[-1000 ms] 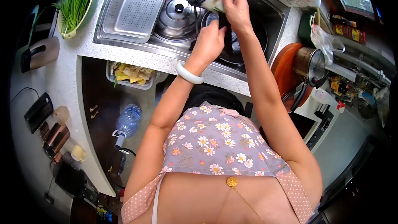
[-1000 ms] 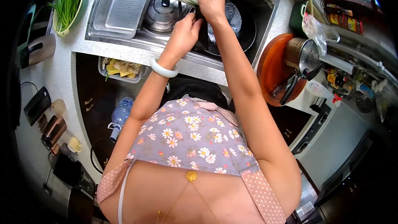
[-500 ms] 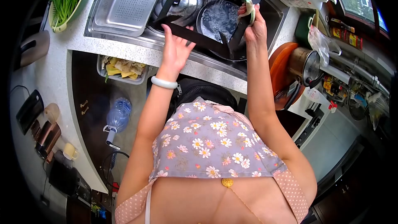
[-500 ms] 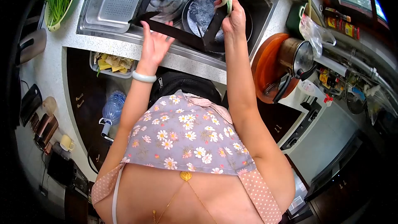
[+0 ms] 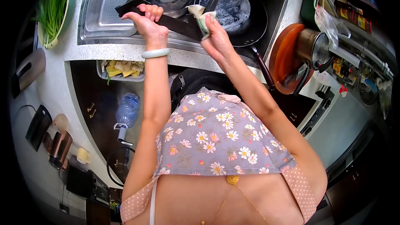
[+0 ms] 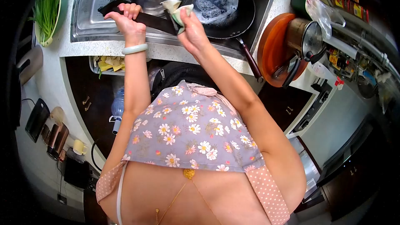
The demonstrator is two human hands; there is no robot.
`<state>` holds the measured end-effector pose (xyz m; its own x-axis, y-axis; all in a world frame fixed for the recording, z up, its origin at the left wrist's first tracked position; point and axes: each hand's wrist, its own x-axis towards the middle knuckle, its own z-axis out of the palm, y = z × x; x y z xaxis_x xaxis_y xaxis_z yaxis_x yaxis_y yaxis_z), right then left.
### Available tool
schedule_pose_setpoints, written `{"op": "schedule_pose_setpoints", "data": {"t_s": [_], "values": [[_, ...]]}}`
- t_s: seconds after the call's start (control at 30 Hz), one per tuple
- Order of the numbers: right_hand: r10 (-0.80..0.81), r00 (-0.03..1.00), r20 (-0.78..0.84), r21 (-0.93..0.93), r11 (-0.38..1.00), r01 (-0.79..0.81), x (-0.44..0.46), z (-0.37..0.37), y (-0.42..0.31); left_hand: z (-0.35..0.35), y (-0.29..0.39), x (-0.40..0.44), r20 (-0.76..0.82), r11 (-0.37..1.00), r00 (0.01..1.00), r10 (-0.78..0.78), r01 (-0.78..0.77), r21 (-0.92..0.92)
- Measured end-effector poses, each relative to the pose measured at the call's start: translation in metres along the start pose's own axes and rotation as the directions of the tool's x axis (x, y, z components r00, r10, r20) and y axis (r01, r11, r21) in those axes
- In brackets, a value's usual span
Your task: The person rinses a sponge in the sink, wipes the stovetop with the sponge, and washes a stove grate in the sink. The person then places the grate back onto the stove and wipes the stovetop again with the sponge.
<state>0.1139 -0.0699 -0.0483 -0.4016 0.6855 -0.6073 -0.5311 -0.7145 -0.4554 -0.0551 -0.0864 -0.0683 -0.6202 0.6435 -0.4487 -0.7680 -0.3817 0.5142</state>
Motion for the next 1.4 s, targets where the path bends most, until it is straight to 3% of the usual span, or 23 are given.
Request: {"op": "schedule_pose_setpoints", "data": {"t_s": [0.17,0.23,0.27,0.37,0.4,0.43,0.5,0.57,0.6,0.7,0.73,0.77,0.8,0.83,0.9,0.97,1.03,1.13,1.23,1.3,1.37,1.4], "values": [[0.125,0.992,-0.017,-0.090,0.988,-0.126,0.028,-0.011,-0.033,0.005,0.003,-0.009,0.088,0.998,0.996,-0.028,0.033,-0.059],[0.065,0.998,-0.020,0.051,0.997,-0.064,0.080,-0.030,-0.048,0.018,0.004,-0.013,0.094,0.996,0.994,-0.057,0.063,-0.061],[0.040,0.998,0.055,0.051,0.998,-0.043,0.094,-0.033,-0.057,0.022,0.005,-0.015,0.098,0.995,0.993,-0.070,0.076,-0.059],[0.076,0.995,0.064,0.280,0.956,-0.091,0.087,-0.018,-0.057,0.021,0.003,-0.012,0.140,0.998,0.990,-0.034,0.040,-0.042],[0.042,0.997,0.057,0.152,0.987,-0.050,0.078,-0.020,-0.048,0.022,0.005,-0.010,0.108,0.998,0.993,-0.035,0.040,-0.046],[0.096,0.990,0.101,0.199,0.973,-0.114,0.059,-0.017,-0.044,0.023,0.005,-0.008,0.123,1.000,0.992,-0.024,0.026,-0.011],[0.166,0.973,0.161,0.110,0.977,-0.185,0.023,-0.011,-0.029,0.024,0.005,-0.006,0.147,0.998,0.989,-0.002,-0.007,0.063],[0.181,0.983,0.038,0.129,0.974,-0.184,-0.002,-0.005,-0.017,0.030,0.006,-0.005,0.179,0.996,0.984,-0.012,-0.003,0.087],[0.187,0.981,0.057,0.157,0.968,-0.194,-0.006,-0.012,-0.016,0.035,0.007,-0.006,0.191,0.996,0.981,-0.034,0.017,0.090],[0.307,0.950,0.063,-0.129,0.946,-0.298,0.000,-0.058,-0.021,0.041,0.002,-0.012,0.231,0.987,0.971,-0.059,0.022,0.159],[0.256,0.964,-0.065,-0.274,0.925,-0.264,-0.002,-0.060,-0.031,0.042,-0.003,-0.015,0.246,0.984,0.967,-0.060,0.017,0.175],[0.184,0.965,-0.187,-0.413,0.876,-0.248,-0.006,-0.064,-0.039,0.042,-0.005,-0.017,0.257,0.981,0.964,-0.066,0.016,0.193],[0.004,0.973,-0.229,-0.477,0.871,-0.116,-0.006,-0.075,-0.045,0.044,-0.006,-0.019,0.255,0.976,0.965,-0.058,0.001,0.219],[-0.175,0.979,-0.102,-0.538,0.838,0.094,-0.010,-0.083,-0.055,0.045,-0.006,-0.018,0.267,0.972,0.962,-0.053,-0.012,0.234],[-0.258,0.965,-0.044,-0.627,0.759,0.174,-0.028,-0.064,-0.075,0.047,-0.007,-0.018,0.286,0.963,0.957,-0.049,-0.031,0.267],[-0.317,0.918,0.239,-0.795,0.478,0.373,-0.036,-0.049,-0.060,0.048,-0.012,-0.021,0.294,0.959,0.955,-0.033,-0.052,0.278],[-0.481,0.746,0.461,-0.834,0.053,0.550,-0.033,-0.022,-0.029,0.052,-0.019,-0.024,0.298,0.955,0.954,-0.018,-0.072,0.287],[-0.533,0.731,0.425,-0.905,-0.248,0.345,-0.011,-0.022,-0.027,0.060,-0.027,-0.032,0.320,0.948,0.947,-0.037,-0.068,0.311],[-0.549,0.726,0.415,-0.910,-0.267,0.318,0.004,-0.024,-0.038,0.062,-0.032,-0.035,0.308,0.947,0.951,-0.034,-0.068,0.315],[-0.573,0.799,0.183,-0.962,0.066,0.267,0.017,-0.027,-0.056,0.059,-0.031,-0.035,0.324,0.938,0.943,-0.076,-0.043,0.344],[-0.685,0.676,0.272,-0.882,0.103,0.459,0.021,-0.011,-0.071,0.057,-0.027,-0.039,0.338,0.927,0.930,-0.145,0.009,0.374],[-0.614,0.725,0.313,-0.845,0.168,0.507,0.012,0.005,-0.075,0.056,-0.028,-0.041,0.354,0.921,0.917,-0.183,0.034,0.389]]}}
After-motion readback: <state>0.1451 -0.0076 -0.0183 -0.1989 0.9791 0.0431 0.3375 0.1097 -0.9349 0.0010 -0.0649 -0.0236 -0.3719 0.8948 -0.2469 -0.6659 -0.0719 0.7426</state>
